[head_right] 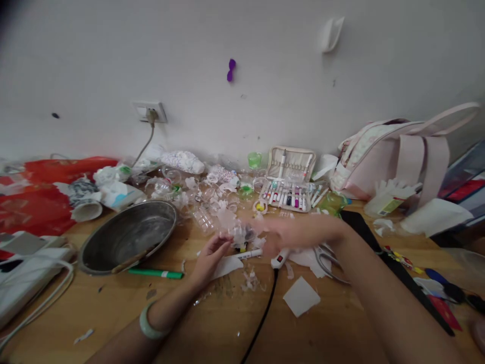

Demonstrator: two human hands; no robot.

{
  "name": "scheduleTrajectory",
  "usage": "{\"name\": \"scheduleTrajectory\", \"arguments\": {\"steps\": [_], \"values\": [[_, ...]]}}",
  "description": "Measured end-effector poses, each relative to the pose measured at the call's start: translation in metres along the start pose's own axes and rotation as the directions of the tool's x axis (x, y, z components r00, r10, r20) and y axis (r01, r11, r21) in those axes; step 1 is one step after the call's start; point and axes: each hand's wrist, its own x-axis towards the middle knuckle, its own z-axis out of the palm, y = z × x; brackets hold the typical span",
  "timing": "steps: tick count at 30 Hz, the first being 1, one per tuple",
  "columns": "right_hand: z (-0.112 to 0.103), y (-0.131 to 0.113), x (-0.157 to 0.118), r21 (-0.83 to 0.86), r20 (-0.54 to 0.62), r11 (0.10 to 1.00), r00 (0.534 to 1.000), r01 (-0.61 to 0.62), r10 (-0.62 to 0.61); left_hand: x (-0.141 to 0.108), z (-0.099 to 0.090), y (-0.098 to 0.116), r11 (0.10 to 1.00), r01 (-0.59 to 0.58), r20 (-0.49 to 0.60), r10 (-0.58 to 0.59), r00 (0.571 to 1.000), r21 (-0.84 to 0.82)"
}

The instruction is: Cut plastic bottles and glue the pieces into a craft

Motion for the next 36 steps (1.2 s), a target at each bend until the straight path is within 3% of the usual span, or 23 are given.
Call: {"name": "scheduleTrajectory", "arguments": {"steps": [1,3,6,7,10,11,14,15,16,17,18,20,23,31,34,36], "values": [[0.0,0.001,0.001,0.011,-0.046,1.0,0.999,-0.005,0.005,0.0,0.0,0.001,1.0,0.001,-0.006,-0.001,1.0,0.003],[0.0,0.004,0.002,0.031,-0.008,0.999,1.0,-0.008,0.008,0.0,0.0,0.003,1.0,0.002,-0.016,-0.002,1.0,0.013],[-0.001,0.006,0.0,0.081,0.172,0.994,0.981,0.075,-0.088,-0.001,-0.002,0.006,0.999,-0.003,-0.032,0.005,0.999,0.037],[-0.003,0.005,0.0,0.148,0.277,0.985,0.952,0.091,-0.129,-0.001,-0.002,0.007,0.999,-0.008,-0.037,0.009,0.999,0.046],[-0.01,0.002,-0.001,0.19,0.207,0.98,0.974,0.052,-0.092,-0.002,-0.003,0.006,0.997,-0.03,-0.046,0.033,0.998,0.069],[-0.011,0.001,-0.002,0.19,0.239,0.981,0.967,0.046,-0.092,-0.002,-0.003,0.006,0.996,-0.042,-0.047,0.045,0.998,0.076],[-0.001,0.007,-0.006,0.216,0.465,0.974,0.87,0.069,-0.165,-0.002,-0.004,0.004,0.992,-0.087,-0.044,0.092,0.995,0.095],[0.006,0.013,-0.007,0.24,0.383,0.969,0.911,0.062,-0.153,-0.002,-0.004,0.004,0.989,-0.106,-0.042,0.111,0.993,0.1],[0.015,0.022,-0.008,0.281,0.052,0.959,0.997,0.042,-0.058,-0.003,-0.004,0.005,0.986,-0.126,-0.04,0.131,0.991,0.105],[0.025,0.033,-0.007,0.298,-0.213,0.954,0.976,0.028,0.038,-0.003,-0.004,0.005,0.983,-0.148,-0.035,0.153,0.988,0.109],[0.036,0.046,-0.006,0.317,-0.376,0.948,0.921,0.025,0.102,-0.004,-0.004,0.006,0.979,-0.172,-0.028,0.176,0.984,0.114],[0.057,0.07,-0.002,0.371,-0.573,0.928,0.793,0.027,0.206,-0.006,-0.004,0.009,0.968,-0.22,-0.002,0.222,0.975,0.121],[0.082,0.093,0.001,0.466,-0.623,0.883,0.732,0.062,0.277,-0.01,-0.003,0.013,0.949,-0.291,0.054,0.286,0.957,0.12],[0.115,0.111,0.0,0.653,-0.622,0.709,0.723,0.267,0.301,-0.015,0.0,0.016,0.897,-0.434,0.158,0.418,0.895,0.085],[0.128,0.116,0.003,0.683,-0.645,0.644,0.698,0.344,0.312,-0.018,0.0,0.019,0.901,-0.427,0.203,0.406,0.891,0.071],[0.134,0.115,0.003,0.69,-0.659,0.62,0.677,0.373,0.326,-0.021,0.0,0.02,0.93,-0.361,0.208,0.341,0.917,0.063]]}}
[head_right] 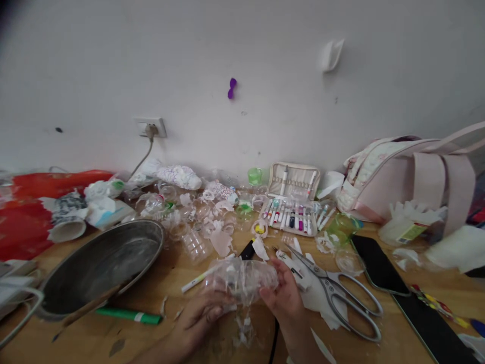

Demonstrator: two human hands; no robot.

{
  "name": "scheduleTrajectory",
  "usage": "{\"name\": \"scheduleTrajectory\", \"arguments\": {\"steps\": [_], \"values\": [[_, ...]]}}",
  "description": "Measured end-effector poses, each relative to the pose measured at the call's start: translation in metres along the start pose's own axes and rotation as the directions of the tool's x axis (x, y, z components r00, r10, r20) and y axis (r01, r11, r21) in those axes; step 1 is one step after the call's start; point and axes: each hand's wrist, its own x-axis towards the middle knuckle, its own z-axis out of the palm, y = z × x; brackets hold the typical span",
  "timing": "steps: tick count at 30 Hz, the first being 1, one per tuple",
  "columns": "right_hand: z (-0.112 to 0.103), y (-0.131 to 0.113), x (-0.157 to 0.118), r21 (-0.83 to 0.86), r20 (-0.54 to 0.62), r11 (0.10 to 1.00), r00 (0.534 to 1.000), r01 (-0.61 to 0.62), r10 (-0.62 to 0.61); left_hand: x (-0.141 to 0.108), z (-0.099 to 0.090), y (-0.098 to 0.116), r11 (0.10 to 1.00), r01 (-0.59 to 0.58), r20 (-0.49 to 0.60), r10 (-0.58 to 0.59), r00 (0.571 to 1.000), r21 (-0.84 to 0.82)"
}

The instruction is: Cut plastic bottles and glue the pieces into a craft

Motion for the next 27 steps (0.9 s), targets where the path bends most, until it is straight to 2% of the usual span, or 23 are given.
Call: {"name": "scheduleTrajectory", "arguments": {"steps": [2,4,6,12,15,21,27], "values": [[0.003,0.0,-0.005,0.017,-0.012,1.0,1.0,0.005,-0.005,-0.003,0.001,-0.001,0.977,0.171,-0.025,-0.175,0.984,-0.126],[0.006,-0.003,-0.01,0.021,-0.01,1.0,1.0,0.01,-0.01,-0.006,0.002,-0.005,0.906,0.321,-0.051,-0.347,0.936,-0.278],[0.009,-0.006,-0.015,0.019,0.004,1.0,1.0,0.013,-0.013,-0.008,0.005,-0.009,0.854,0.38,-0.068,-0.429,0.901,-0.355],[0.009,-0.005,-0.021,0.005,0.076,1.0,0.997,-0.011,0.01,-0.015,0.011,-0.01,0.788,0.487,-0.081,-0.551,0.83,-0.377],[0.007,0.0,-0.019,0.01,0.089,1.0,0.996,-0.016,0.015,-0.016,0.012,-0.009,0.775,0.515,-0.091,-0.581,0.809,-0.367],[0.006,0.003,-0.018,0.012,0.115,0.998,0.992,-0.059,0.058,-0.012,0.012,-0.006,0.768,0.539,-0.097,-0.601,0.794,-0.345],[0.008,0.004,-0.02,0.049,0.096,0.994,0.991,-0.101,0.096,-0.017,0.014,-0.005,0.772,0.537,-0.083,-0.594,0.8,-0.339]]}}
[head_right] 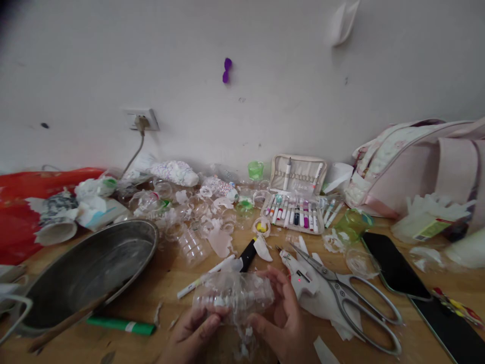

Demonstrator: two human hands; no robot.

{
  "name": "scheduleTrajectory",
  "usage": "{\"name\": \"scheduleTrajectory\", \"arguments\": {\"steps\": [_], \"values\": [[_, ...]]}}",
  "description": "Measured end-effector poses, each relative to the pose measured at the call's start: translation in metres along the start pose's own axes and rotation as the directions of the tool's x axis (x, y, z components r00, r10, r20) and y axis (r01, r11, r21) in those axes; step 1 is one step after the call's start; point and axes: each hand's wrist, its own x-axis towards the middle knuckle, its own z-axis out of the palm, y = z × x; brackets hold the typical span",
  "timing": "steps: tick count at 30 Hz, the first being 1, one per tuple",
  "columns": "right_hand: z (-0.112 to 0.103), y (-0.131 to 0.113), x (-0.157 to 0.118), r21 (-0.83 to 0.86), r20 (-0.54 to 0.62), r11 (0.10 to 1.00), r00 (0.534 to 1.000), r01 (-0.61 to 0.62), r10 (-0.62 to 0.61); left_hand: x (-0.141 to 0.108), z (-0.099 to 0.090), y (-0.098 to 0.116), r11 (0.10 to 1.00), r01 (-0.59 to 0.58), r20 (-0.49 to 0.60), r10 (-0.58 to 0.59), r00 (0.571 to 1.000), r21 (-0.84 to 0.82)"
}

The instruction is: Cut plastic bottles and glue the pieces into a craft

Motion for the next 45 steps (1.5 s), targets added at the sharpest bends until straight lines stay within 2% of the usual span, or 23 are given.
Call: {"name": "scheduleTrajectory", "arguments": {"steps": [3,5,7,9,10,11,14,16,18,21,26,30,32,34,37,39,42,45], "values": [[-0.001,-0.002,-0.001,-0.027,0.008,1.0,1.0,0.001,-0.001,-0.002,0.001,0.0,0.999,-0.034,-0.003,0.034,0.999,-0.001],[-0.002,-0.005,-0.002,-0.058,0.006,0.998,1.0,0.015,-0.014,0.0,0.0,0.001,0.993,-0.115,0.025,0.114,0.993,0.034],[-0.004,-0.009,-0.003,-0.1,0.011,0.994,0.999,0.042,-0.041,0.005,-0.002,0.005,0.956,-0.266,0.113,0.253,0.961,0.125],[-0.006,-0.011,-0.003,-0.155,-0.003,0.986,0.998,0.056,-0.058,0.009,-0.004,0.009,0.881,-0.424,0.229,0.377,0.897,0.209],[-0.007,-0.012,-0.003,-0.18,-0.016,0.982,0.998,0.051,-0.055,0.01,-0.005,0.011,0.852,-0.465,0.261,0.405,0.876,0.241],[-0.008,-0.013,-0.003,-0.194,-0.034,0.98,0.998,0.038,-0.046,0.011,-0.006,0.013,0.84,-0.471,0.274,0.402,0.873,0.267],[-0.008,-0.014,-0.004,-0.187,-0.084,0.982,0.996,0.007,-0.023,0.011,-0.008,0.013,0.91,-0.326,0.199,0.281,0.939,0.255],[-0.006,-0.015,-0.006,-0.203,-0.1,0.979,0.994,0.015,-0.036,0.012,-0.008,0.01,0.98,-0.187,0.13,0.177,0.976,0.073],[-0.003,-0.015,-0.01,-0.261,-0.105,0.965,0.993,0.019,-0.048,0.015,-0.006,0.007,0.99,-0.096,0.081,0.105,0.991,-0.105],[-0.001,-0.012,-0.015,-0.306,-0.068,0.952,0.997,0.019,-0.042,0.016,-0.004,0.006,0.982,-0.044,0.054,0.055,0.997,-0.185],[-0.004,-0.007,-0.011,-0.286,-0.059,0.958,0.997,0.036,-0.055,0.007,-0.002,0.007,0.992,-0.021,-0.001,0.021,1.0,-0.123],[-0.005,-0.005,-0.008,-0.211,-0.02,0.977,0.999,-0.032,0.028,0.006,-0.001,0.006,0.994,-0.056,-0.053,0.052,0.997,-0.092],[-0.004,-0.005,-0.009,-0.195,-0.026,0.979,0.998,-0.062,0.058,0.009,-0.001,0.005,0.989,-0.09,-0.057,0.084,0.995,-0.116],[-0.003,-0.008,-0.011,-0.259,-0.033,0.964,0.998,-0.067,0.06,0.013,-0.002,0.005,0.979,-0.057,-0.04,0.05,0.998,-0.196],[-0.002,-0.012,-0.012,-0.42,0.044,0.905,0.997,0.072,-0.059,0.017,-0.004,0.007,0.956,0.026,0.006,-0.025,1.0,-0.293],[-0.001,-0.014,-0.011,-0.48,0.105,0.859,0.984,0.175,-0.141,0.017,-0.005,0.009,0.954,0.035,0.015,-0.032,0.999,-0.299],[-0.002,-0.012,-0.012,-0.451,0.112,0.876,0.985,0.171,-0.135,0.014,-0.007,0.012,0.971,-0.031,0.007,0.034,0.999,-0.236],[-0.005,-0.007,-0.012,-0.305,0.078,0.952,0.997,0.013,0.012,0.013,-0.01,0.014,0.983,-0.184,0.024,0.184,0.983,-0.019]]}}
